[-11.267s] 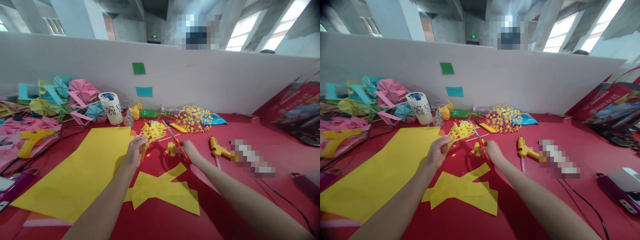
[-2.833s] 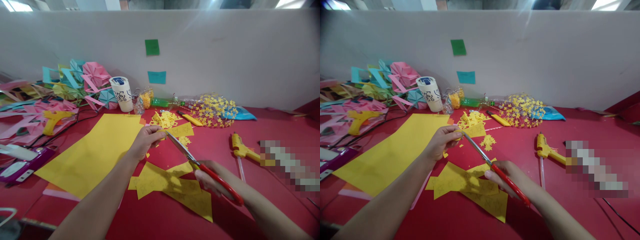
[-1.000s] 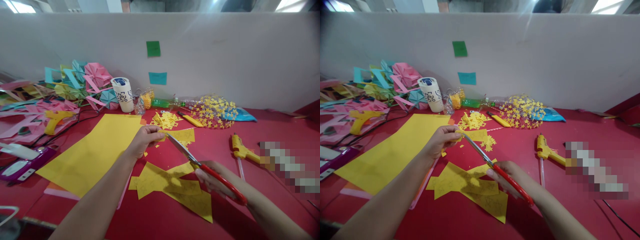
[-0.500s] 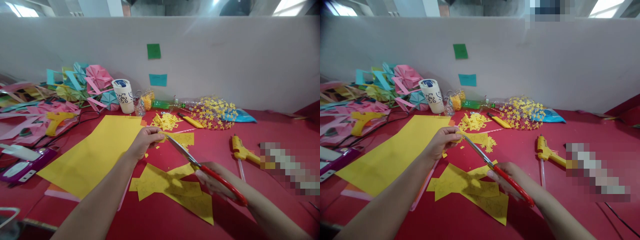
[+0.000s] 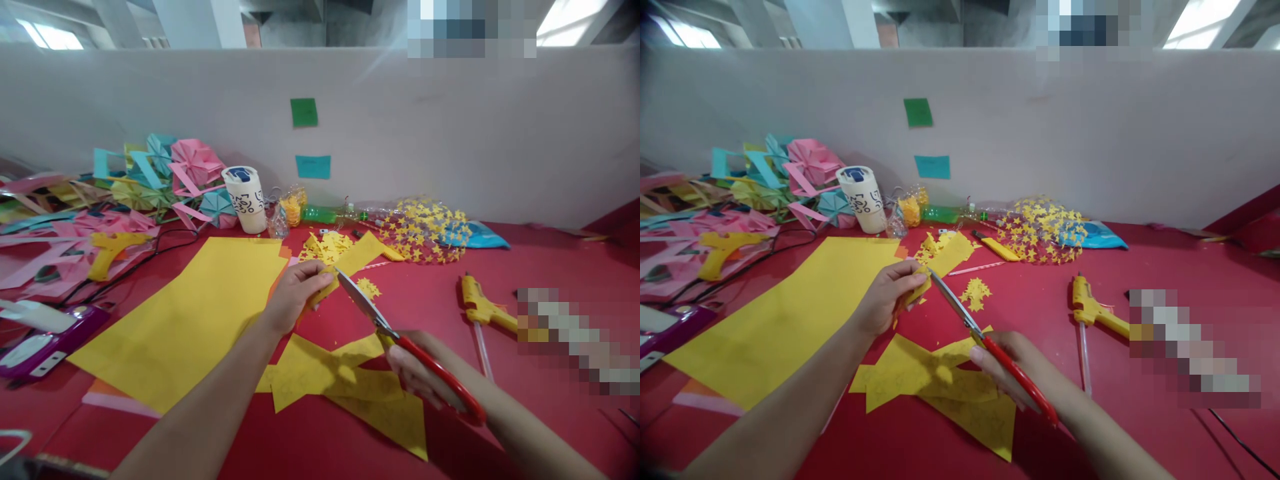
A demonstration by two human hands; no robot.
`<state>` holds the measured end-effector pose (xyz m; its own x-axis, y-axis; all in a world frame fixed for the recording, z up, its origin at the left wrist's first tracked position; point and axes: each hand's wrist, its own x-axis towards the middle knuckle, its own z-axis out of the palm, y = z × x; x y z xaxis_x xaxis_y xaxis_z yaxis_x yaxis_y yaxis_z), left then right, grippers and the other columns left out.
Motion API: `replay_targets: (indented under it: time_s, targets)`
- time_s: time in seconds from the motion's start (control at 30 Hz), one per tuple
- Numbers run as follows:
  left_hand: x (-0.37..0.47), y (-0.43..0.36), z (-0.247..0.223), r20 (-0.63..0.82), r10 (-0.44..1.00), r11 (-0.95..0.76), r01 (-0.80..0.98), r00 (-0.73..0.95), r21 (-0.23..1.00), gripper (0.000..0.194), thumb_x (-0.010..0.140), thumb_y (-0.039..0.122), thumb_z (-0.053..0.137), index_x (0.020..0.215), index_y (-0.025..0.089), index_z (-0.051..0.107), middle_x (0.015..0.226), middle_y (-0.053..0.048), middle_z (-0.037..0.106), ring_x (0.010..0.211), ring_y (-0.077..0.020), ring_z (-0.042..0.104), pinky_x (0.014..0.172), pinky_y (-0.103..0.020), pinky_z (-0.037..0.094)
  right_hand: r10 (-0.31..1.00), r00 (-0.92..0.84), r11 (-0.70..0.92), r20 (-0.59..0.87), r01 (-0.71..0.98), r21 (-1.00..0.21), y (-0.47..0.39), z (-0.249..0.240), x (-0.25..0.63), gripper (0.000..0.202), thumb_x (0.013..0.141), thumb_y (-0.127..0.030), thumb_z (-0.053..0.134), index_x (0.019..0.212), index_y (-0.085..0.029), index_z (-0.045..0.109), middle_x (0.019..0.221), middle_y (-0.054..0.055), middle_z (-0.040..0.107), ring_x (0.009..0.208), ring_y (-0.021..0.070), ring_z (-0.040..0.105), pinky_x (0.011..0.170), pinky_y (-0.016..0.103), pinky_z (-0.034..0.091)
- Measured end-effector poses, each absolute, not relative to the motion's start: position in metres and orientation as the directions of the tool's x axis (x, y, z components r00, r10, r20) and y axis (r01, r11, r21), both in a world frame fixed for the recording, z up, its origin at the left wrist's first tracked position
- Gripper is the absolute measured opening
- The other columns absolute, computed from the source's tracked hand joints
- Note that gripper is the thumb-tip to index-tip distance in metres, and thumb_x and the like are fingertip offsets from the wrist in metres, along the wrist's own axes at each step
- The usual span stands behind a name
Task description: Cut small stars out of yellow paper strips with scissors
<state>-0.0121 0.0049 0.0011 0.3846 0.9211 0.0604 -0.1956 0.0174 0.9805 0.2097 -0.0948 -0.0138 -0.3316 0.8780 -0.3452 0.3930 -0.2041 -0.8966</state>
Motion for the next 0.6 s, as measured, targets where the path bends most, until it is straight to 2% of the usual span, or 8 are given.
replay_targets:
  time_s: [0.1, 0.2, 0.4, 0.6]
  targets:
    - [-0.009, 0.002, 0.001, 0.092, 0.921, -0.006, -0.222, 0.378, 0.975, 0.019, 0.079, 0.030, 0.063, 0.067, 0.017, 0.055, 0.054, 0.006, 0.044, 0.045, -0.0052, 0.039, 0.045, -0.019, 0.033, 0.887, -0.351, -0.161, -0.298, 0.370, -0.915, -0.097, -0.009, 0.204, 0.054, 0.085, -0.068, 0.043, 0.065, -0.019, 0.042, 0.048, -0.007, 0.040, 0.036, 0.0038, 0.034, 0.034, 0.016, 0.023]
    - [-0.008, 0.000, 0.000, 0.096, 0.926, -0.016, -0.215, 0.366, 0.977, 0.018, 0.080, 0.030, 0.063, 0.069, 0.017, 0.058, 0.055, 0.005, 0.044, 0.046, -0.0054, 0.040, 0.045, -0.019, 0.033, 0.911, -0.302, -0.155, -0.280, 0.378, -0.913, -0.100, -0.001, 0.198, 0.057, 0.081, -0.074, 0.042, 0.066, -0.019, 0.042, 0.051, -0.006, 0.041, 0.037, 0.0038, 0.034, 0.035, 0.017, 0.024]
    - [-0.006, 0.000, -0.004, 0.102, 0.930, -0.024, -0.216, 0.353, 0.976, 0.018, 0.082, 0.031, 0.063, 0.071, 0.017, 0.059, 0.054, 0.005, 0.045, 0.045, -0.0055, 0.041, 0.044, -0.018, 0.032, 0.900, -0.312, -0.192, -0.303, 0.339, -0.921, -0.099, -0.003, 0.195, 0.062, 0.075, -0.080, 0.043, 0.068, -0.019, 0.043, 0.050, -0.006, 0.045, 0.034, 0.0042, 0.038, 0.032, 0.016, 0.028]
    - [-0.005, 0.001, -0.006, 0.093, 0.930, -0.007, -0.236, 0.356, 0.972, 0.019, 0.082, 0.030, 0.062, 0.070, 0.017, 0.058, 0.053, 0.005, 0.045, 0.045, -0.0053, 0.040, 0.044, -0.018, 0.032, 0.893, -0.248, -0.285, -0.375, 0.331, -0.899, -0.098, -0.015, 0.196, 0.063, 0.071, -0.082, 0.043, 0.066, -0.019, 0.044, 0.045, -0.007, 0.043, 0.030, 0.0038, 0.036, 0.028, 0.015, 0.024]
